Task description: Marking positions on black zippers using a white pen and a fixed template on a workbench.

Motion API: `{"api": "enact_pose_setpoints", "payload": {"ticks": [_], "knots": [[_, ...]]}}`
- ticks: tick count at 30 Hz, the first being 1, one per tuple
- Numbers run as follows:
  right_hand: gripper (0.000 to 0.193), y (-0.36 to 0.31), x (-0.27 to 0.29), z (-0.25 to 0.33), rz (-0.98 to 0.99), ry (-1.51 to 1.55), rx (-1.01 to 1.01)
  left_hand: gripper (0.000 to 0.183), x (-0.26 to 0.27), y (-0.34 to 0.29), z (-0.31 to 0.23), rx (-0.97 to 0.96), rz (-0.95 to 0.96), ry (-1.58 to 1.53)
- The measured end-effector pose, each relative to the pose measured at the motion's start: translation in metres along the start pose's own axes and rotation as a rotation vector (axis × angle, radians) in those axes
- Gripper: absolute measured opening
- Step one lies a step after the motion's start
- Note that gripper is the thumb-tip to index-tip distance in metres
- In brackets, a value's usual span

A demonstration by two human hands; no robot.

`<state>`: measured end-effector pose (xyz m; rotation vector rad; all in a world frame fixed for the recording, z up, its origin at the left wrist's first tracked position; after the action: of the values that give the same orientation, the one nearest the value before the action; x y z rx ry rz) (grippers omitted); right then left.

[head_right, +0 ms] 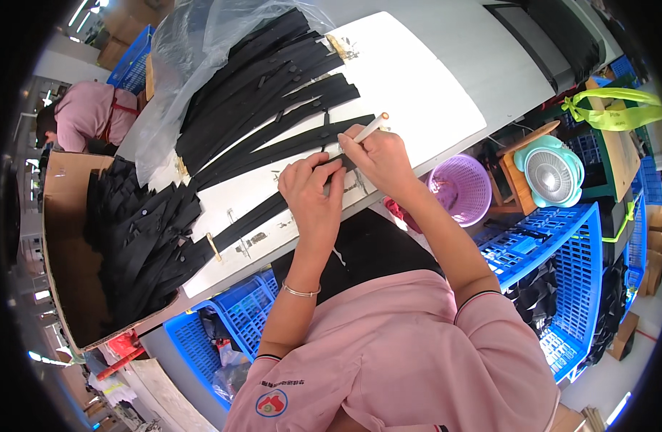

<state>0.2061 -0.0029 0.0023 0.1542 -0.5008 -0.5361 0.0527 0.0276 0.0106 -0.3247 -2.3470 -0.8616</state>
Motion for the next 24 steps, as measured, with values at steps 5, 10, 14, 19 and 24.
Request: {"api": "enact_pose_setpoints", "payload": {"ticks": [5, 10, 14, 19, 24], "knots": [[0.023, -0.004, 0.004, -0.002, -0.034, 0.150, -0.019, 0.012, -0.003, 0.000, 0.000, 0.002, -0.003, 0.006], [0.025, -0.004, 0.004, -0.003, -0.006, 0.113, 0.040, 0.012, -0.003, -0.001, 0.002, 0.009, -0.017, 0.013], [0.025, -0.003, 0.000, -0.001, -0.002, 0.072, 0.089, 0.012, -0.001, -0.001, 0.003, 0.013, -0.016, 0.020], [0.021, -0.007, 0.003, -0.010, 0.036, 0.221, -0.009, 0.031, 0.006, -0.009, 0.001, 0.001, 0.054, 0.082], [0.025, -0.011, 0.009, -0.004, -0.027, 0.267, -0.048, 0.058, 0.010, -0.012, 0.014, 0.004, 0.201, 0.157]]}}
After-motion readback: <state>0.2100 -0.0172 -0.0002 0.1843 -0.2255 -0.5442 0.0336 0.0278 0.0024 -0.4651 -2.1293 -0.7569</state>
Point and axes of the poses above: each hand's wrist, its own y-axis towards the middle knuckle, its own x-axis out of the back of the hand, z = x × y, the point moved 4 cm from there along y, towards the middle knuckle, and after that the axes turned 3 degrees about -z, right-handed, at the moved point
